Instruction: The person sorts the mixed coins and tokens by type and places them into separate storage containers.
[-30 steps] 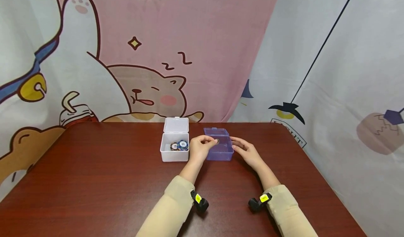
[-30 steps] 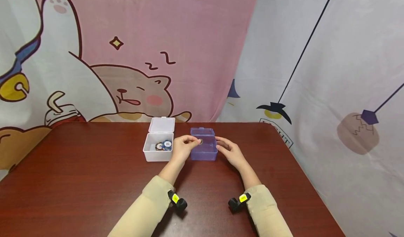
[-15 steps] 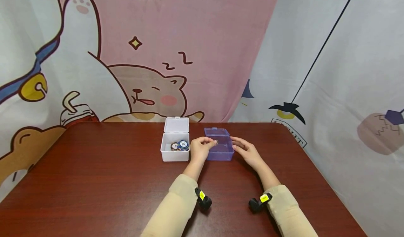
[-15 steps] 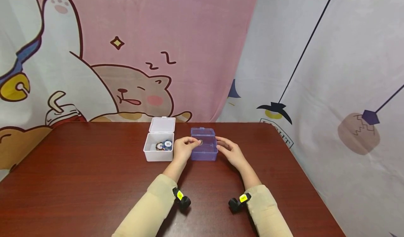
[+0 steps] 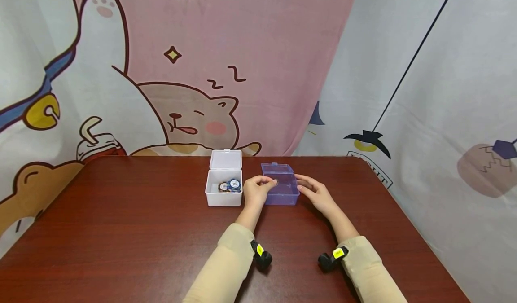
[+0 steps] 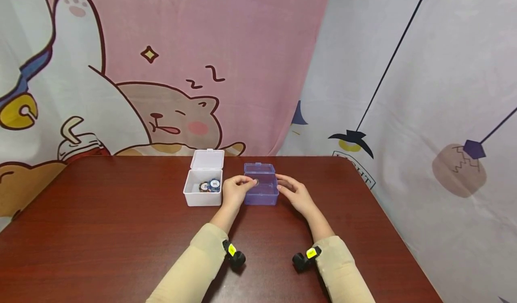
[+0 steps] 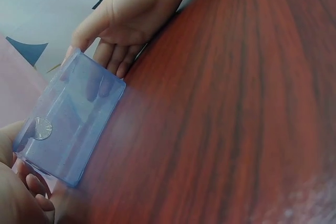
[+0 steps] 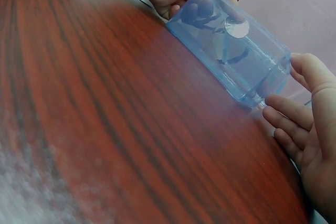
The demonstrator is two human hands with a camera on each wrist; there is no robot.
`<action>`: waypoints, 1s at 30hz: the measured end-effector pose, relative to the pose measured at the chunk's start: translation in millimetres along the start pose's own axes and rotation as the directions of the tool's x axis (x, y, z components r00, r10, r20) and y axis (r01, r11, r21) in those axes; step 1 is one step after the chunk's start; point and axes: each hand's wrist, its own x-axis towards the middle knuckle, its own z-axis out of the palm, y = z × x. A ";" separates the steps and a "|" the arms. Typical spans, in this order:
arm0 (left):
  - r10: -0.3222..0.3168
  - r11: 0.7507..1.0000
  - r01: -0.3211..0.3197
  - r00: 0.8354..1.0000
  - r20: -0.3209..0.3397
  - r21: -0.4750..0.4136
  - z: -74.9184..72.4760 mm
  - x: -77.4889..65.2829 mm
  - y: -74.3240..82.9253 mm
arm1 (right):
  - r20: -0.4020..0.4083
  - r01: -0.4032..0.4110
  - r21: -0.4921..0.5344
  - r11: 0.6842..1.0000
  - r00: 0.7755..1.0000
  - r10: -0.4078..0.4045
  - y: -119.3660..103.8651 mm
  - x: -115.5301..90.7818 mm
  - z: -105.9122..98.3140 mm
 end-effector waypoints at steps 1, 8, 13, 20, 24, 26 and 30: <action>0.002 1.000 -0.002 1.000 -0.001 0.004 -0.2 0.0 -0.2 | -0.001 0.001 -0.001 1.000 1.000 -0.001 0.1 0.2 0.1; 0.034 0.999 -0.035 0.999 0.018 0.030 -3.1 -2.2 1.8 | -0.004 0.002 -0.008 1.000 1.000 -0.002 0.8 0.6 0.7; 0.067 0.996 -0.070 0.997 0.040 0.059 -5.8 -5.5 6.1 | -0.007 -0.008 -0.021 1.000 1.000 0.008 1.4 0.0 0.1; 0.097 0.992 -0.101 0.993 0.068 0.070 -8.3 -11.3 14.6 | -0.006 -0.006 -0.017 1.000 1.000 0.006 2.5 0.1 -1.1; 0.129 0.990 -0.135 0.985 0.118 0.048 -12.3 -16.1 22.4 | -0.004 -0.002 -0.009 1.000 1.000 0.002 3.4 0.7 -0.8; 0.150 0.987 -0.156 0.977 0.151 0.028 -15.6 -18.9 26.2 | -0.002 -0.003 -0.004 1.000 1.000 0.003 3.8 0.9 -0.5; 0.206 0.978 -0.211 0.959 0.194 0.001 -23.1 -23.1 30.8 | -0.002 0.004 0.004 1.000 1.000 -0.004 4.3 1.3 -0.1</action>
